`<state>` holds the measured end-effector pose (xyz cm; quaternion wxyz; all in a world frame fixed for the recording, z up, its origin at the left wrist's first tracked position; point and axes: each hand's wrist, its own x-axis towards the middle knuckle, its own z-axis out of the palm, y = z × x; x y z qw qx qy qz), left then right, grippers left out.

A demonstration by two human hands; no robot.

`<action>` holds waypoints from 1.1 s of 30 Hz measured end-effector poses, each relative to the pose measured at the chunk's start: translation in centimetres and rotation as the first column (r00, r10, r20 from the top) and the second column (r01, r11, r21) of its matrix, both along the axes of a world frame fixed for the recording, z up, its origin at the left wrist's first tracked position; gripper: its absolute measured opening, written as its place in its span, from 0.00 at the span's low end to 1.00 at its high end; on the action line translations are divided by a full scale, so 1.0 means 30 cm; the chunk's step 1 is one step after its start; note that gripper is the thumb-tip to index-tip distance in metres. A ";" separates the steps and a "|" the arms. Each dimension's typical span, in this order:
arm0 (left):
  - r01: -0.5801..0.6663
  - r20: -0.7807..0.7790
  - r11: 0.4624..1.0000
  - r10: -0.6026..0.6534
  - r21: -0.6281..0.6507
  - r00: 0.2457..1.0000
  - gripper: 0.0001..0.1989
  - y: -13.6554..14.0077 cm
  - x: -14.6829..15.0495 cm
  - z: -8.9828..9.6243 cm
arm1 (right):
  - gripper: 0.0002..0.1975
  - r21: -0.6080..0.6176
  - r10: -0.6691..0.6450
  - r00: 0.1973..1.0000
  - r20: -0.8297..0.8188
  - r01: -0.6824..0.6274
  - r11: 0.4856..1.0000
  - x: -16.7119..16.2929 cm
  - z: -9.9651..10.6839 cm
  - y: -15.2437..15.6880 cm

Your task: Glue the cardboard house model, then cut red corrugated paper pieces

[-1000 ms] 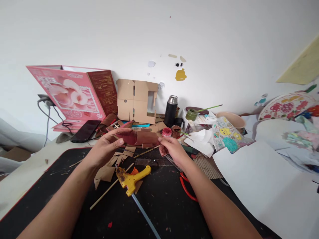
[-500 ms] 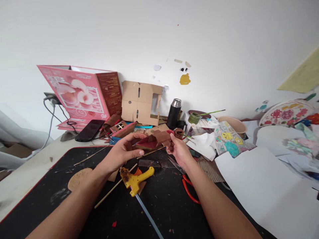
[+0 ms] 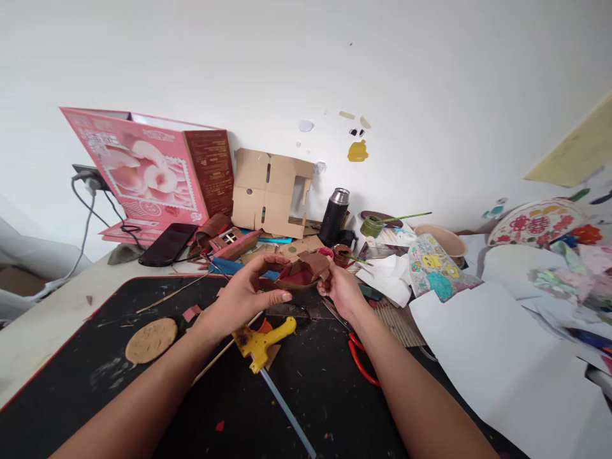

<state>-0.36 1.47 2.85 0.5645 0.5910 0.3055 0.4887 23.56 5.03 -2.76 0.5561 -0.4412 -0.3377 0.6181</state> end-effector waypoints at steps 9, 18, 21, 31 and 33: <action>-0.007 -0.044 0.998 0.009 0.057 0.999 0.24 0.001 0.005 -0.008 | 0.30 0.002 -0.002 1.000 -0.004 0.002 1.000 -0.002 0.000 -0.002; 0.007 -0.067 0.991 0.002 0.132 0.998 0.26 0.019 -0.001 -0.036 | 0.32 -0.005 -0.005 1.000 -0.001 0.005 1.000 -0.005 -0.007 0.004; 0.017 -0.064 0.991 -0.009 0.134 0.998 0.25 0.021 -0.003 -0.042 | 0.31 -0.008 -0.002 1.000 -0.002 0.002 1.000 -0.004 -0.014 0.006; 0.012 -0.051 0.991 -0.005 0.131 0.999 0.25 0.017 -0.001 -0.039 | 0.30 -0.011 -0.012 1.000 0.000 0.012 1.000 -0.007 -0.014 0.005; 0.015 -0.053 0.991 -0.008 0.132 0.999 0.25 0.018 -0.001 -0.038 | 0.30 -0.008 -0.011 1.000 -0.002 0.011 1.000 -0.009 -0.013 0.005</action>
